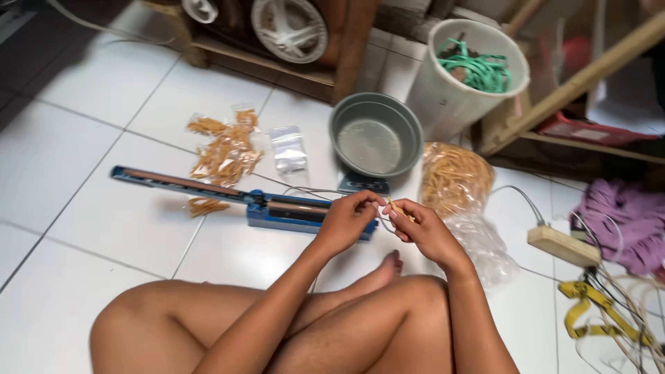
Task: The person sits on the floor and packs thin, stick-like snacks into small plastic bags. They place the filled bags into a handheld heat sealer to seal them, then set the sealed packages aside. The process is repeated with multiple portions of snacks.
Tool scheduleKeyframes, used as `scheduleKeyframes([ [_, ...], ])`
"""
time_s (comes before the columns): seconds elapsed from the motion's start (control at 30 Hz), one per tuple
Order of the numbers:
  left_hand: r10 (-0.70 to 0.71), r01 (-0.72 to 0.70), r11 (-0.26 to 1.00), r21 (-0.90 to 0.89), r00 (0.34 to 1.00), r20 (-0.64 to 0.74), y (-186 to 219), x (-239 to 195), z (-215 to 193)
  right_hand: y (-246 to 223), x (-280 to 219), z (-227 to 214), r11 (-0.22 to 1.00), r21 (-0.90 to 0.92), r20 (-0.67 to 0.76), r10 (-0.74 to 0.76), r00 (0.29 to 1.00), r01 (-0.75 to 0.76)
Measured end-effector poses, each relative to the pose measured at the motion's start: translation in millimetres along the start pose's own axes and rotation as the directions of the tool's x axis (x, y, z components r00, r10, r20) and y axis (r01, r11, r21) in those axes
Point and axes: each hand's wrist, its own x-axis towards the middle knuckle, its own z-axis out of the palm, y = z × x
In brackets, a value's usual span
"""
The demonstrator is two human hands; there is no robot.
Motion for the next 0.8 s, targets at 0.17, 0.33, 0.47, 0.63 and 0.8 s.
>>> scheduleKeyframes([
  [0.17, -0.101, 0.1, 0.995, -0.013, 0.975, -0.198, -16.4, -26.3, -94.7, 10.0, 99.5, 46.1, 0.991, -0.109, 0.082, -0.068, 0.994, 0.077],
  [0.33, -0.191, 0.163, 0.979, -0.12, 0.942, -0.277, -71.5, -26.4, -115.2, 49.0, 194.2, 22.0, 0.793, -0.608, -0.1, -0.12, 0.988, 0.035],
  [0.47, -0.194, 0.158, 0.975, -0.154, 0.945, -0.262, -70.0, -12.7, -112.5, 70.3, 238.9, 6.7, 0.616, -0.782, -0.165, -0.048, 0.985, -0.101],
  [0.63, -0.192, 0.151, 0.972, -0.182, 0.954, -0.23, -63.7, -4.7, -116.5, 42.9, 226.7, 14.4, 0.663, -0.718, -0.157, 0.144, 0.977, -0.213],
  [0.8, -0.158, 0.126, 0.98, -0.155, 0.962, -0.221, -52.7, -9.3, -109.5, -0.9, 172.8, 8.2, 0.67, -0.726, -0.146, 0.064, 0.987, -0.151],
])
